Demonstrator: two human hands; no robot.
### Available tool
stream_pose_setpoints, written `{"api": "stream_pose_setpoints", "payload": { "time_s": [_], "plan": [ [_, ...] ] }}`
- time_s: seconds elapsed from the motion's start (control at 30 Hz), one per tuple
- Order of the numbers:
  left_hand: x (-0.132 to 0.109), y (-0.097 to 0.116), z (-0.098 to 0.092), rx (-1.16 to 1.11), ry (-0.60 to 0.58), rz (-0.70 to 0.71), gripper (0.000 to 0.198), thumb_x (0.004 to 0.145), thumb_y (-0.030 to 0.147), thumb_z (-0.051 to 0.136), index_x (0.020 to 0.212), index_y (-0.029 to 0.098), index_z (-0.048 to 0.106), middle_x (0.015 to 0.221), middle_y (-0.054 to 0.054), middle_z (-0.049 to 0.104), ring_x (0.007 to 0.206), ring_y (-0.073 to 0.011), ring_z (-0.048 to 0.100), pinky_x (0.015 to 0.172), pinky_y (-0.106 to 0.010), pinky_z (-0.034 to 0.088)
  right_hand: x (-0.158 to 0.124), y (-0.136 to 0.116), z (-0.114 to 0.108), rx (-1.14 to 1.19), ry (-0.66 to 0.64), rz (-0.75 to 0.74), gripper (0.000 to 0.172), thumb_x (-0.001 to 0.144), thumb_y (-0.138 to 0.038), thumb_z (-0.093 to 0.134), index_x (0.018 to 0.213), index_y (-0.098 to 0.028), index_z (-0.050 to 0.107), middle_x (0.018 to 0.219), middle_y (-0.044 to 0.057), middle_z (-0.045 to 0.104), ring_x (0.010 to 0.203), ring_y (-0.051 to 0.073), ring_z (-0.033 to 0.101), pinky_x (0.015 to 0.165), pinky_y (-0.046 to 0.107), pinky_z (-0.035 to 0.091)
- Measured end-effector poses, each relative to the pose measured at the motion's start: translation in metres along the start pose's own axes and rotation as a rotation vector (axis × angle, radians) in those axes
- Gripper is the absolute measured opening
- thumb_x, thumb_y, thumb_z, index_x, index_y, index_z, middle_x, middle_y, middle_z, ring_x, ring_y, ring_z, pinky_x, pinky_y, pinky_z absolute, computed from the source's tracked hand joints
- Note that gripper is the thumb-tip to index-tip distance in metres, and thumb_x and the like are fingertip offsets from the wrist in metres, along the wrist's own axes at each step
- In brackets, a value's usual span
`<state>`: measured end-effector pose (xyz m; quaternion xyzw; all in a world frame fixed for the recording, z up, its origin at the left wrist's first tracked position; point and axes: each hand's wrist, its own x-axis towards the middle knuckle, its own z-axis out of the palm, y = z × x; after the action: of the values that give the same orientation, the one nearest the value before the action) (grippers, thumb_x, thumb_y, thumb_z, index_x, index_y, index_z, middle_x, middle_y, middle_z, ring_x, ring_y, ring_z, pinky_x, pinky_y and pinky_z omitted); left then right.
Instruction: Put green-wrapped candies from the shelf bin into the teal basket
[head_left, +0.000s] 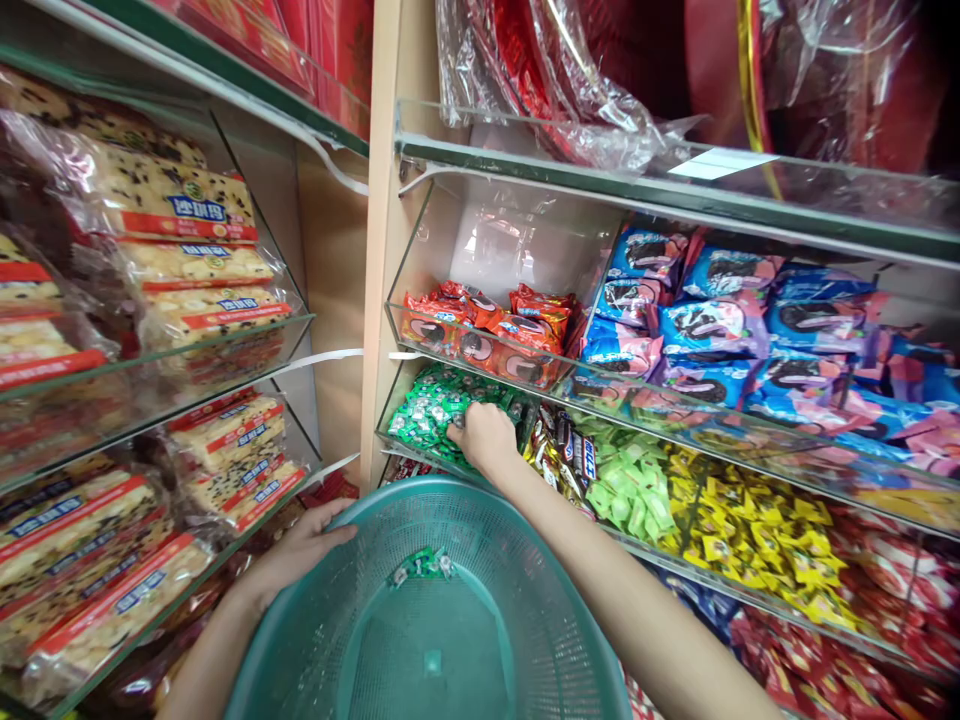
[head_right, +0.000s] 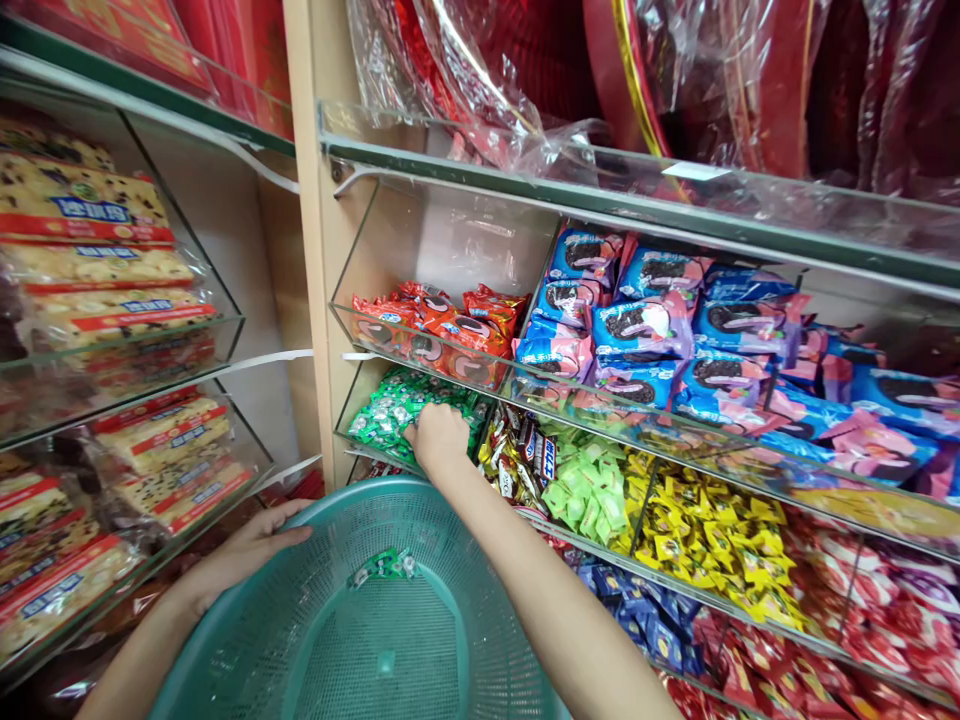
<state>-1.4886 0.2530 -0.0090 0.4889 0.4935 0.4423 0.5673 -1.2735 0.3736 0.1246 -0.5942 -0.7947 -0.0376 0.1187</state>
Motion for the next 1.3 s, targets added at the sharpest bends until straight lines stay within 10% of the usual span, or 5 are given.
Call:
{"api": "stream_pose_setpoints", "payload": {
  "time_s": [0.6, 0.9, 1.03, 1.17, 1.3],
  "plan": [
    [-0.001, 0.003, 0.002, -0.016, -0.010, 0.000, 0.044, 0.078, 0.037, 0.067, 0.114, 0.014, 0.056, 0.102, -0.008, 0.065, 0.087, -0.0239, 0.059, 0.077, -0.031, 0.046, 0.007, 0.013, 0.001, 0.301, -0.055, 0.107, 0.022, 0.078, -0.030, 0.054, 0.086, -0.014, 0.066, 0.094, 0.013, 0.068, 0.090, 0.021, 0.063, 0.072, 0.028, 0.043],
    [0.004, -0.002, -0.003, 0.008, 0.003, 0.006, 0.046, 0.078, 0.037, 0.067, 0.116, 0.014, 0.055, 0.099, -0.007, 0.065, 0.088, -0.0255, 0.060, 0.073, -0.031, 0.047, -0.041, 0.016, -0.019, 0.475, 0.180, -0.105, 0.020, 0.085, -0.028, 0.048, 0.071, -0.017, 0.058, 0.069, 0.004, 0.063, 0.064, 0.014, 0.056, 0.060, 0.023, 0.037],
    [0.004, -0.001, -0.003, 0.013, -0.004, 0.018, 0.045, 0.077, 0.037, 0.069, 0.114, 0.014, 0.057, 0.099, -0.007, 0.065, 0.088, -0.0250, 0.060, 0.075, -0.031, 0.047, -0.084, 0.017, 0.023, 0.888, -0.158, -0.295, 0.021, 0.083, -0.032, 0.050, 0.068, -0.017, 0.056, 0.060, -0.004, 0.053, 0.055, 0.008, 0.046, 0.052, 0.019, 0.033],
    [0.002, 0.004, 0.000, 0.021, 0.011, 0.021, 0.045, 0.073, 0.039, 0.071, 0.110, 0.015, 0.060, 0.100, -0.007, 0.065, 0.087, -0.0241, 0.059, 0.077, -0.030, 0.046, -0.106, 0.036, 0.100, 0.883, -0.495, -0.162, 0.013, 0.077, -0.021, 0.053, 0.065, -0.016, 0.056, 0.053, -0.007, 0.042, 0.050, 0.007, 0.037, 0.047, 0.018, 0.028],
    [0.001, 0.008, 0.002, 0.004, 0.010, 0.002, 0.048, 0.071, 0.040, 0.073, 0.109, 0.014, 0.060, 0.098, -0.008, 0.065, 0.083, -0.0236, 0.059, 0.075, -0.030, 0.047, -0.109, 0.057, 0.147, 0.817, -0.548, 0.009, 0.015, 0.073, -0.008, 0.046, 0.065, -0.016, 0.057, 0.051, -0.005, 0.046, 0.050, 0.008, 0.042, 0.047, 0.017, 0.033]
  ]
}}
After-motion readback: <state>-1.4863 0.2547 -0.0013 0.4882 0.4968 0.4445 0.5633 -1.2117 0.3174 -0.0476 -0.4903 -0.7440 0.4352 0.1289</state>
